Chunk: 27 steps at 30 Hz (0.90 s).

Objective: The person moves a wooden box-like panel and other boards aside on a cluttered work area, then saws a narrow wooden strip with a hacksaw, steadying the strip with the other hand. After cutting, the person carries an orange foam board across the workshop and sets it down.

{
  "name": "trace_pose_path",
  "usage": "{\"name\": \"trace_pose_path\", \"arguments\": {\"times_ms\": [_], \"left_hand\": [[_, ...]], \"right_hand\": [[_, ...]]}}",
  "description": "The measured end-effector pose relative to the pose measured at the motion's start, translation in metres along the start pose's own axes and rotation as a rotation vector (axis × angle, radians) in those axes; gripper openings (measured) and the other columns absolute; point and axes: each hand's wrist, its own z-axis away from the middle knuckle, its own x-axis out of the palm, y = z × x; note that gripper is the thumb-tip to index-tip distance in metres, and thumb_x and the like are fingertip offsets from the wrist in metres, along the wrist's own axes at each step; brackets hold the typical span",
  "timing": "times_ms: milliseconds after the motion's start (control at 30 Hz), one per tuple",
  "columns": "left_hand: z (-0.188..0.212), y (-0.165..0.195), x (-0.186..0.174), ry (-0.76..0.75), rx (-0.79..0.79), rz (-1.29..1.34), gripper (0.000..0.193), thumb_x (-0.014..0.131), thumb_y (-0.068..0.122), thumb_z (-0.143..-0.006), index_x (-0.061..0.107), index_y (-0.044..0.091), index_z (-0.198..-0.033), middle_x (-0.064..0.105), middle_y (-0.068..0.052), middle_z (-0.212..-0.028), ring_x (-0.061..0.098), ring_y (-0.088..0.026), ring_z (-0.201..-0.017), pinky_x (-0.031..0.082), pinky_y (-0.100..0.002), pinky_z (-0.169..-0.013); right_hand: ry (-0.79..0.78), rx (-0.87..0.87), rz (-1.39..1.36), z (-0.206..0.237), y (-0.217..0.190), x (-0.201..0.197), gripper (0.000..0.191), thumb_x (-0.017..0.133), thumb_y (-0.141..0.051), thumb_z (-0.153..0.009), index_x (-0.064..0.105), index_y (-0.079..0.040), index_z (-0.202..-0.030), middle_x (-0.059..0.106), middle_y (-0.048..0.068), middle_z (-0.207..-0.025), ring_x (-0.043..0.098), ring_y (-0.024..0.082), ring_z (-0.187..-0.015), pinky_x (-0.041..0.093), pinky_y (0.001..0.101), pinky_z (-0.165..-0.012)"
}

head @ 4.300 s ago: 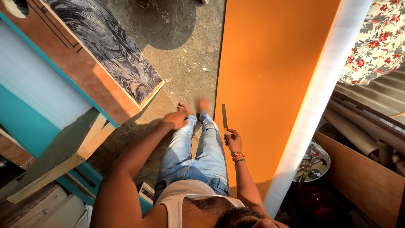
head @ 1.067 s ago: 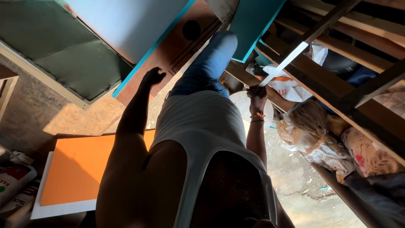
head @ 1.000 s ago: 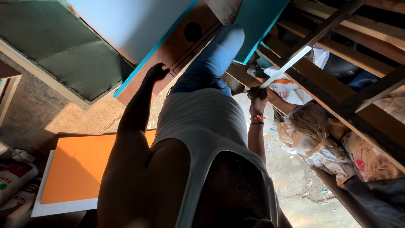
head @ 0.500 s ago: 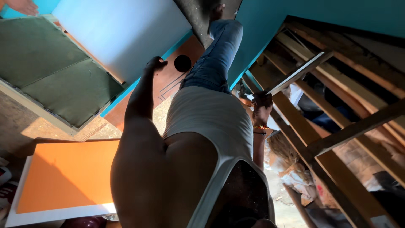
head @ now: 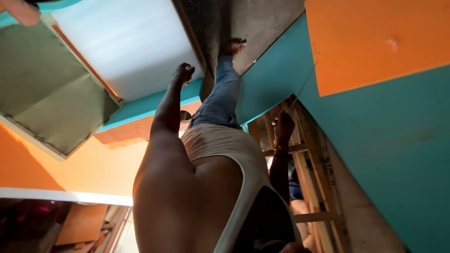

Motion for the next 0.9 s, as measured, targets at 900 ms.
{"name": "trace_pose_path", "arguments": {"times_ms": [900], "left_hand": [[-0.077,0.052,-0.098,0.74,0.271,-0.398,0.076,0.078,0.023,-0.094,0.041,0.004,-0.157,0.042,-0.02,-0.157,0.039,-0.038,-0.145,0.046,-0.055,-0.105]], "right_hand": [[-0.717,0.076,-0.038,-0.268,-0.284,0.226,0.019,0.066,-0.016,-0.102,0.068,-0.004,-0.115,0.071,0.005,-0.09,0.061,0.009,-0.069,0.048,0.0252,-0.055]]}}
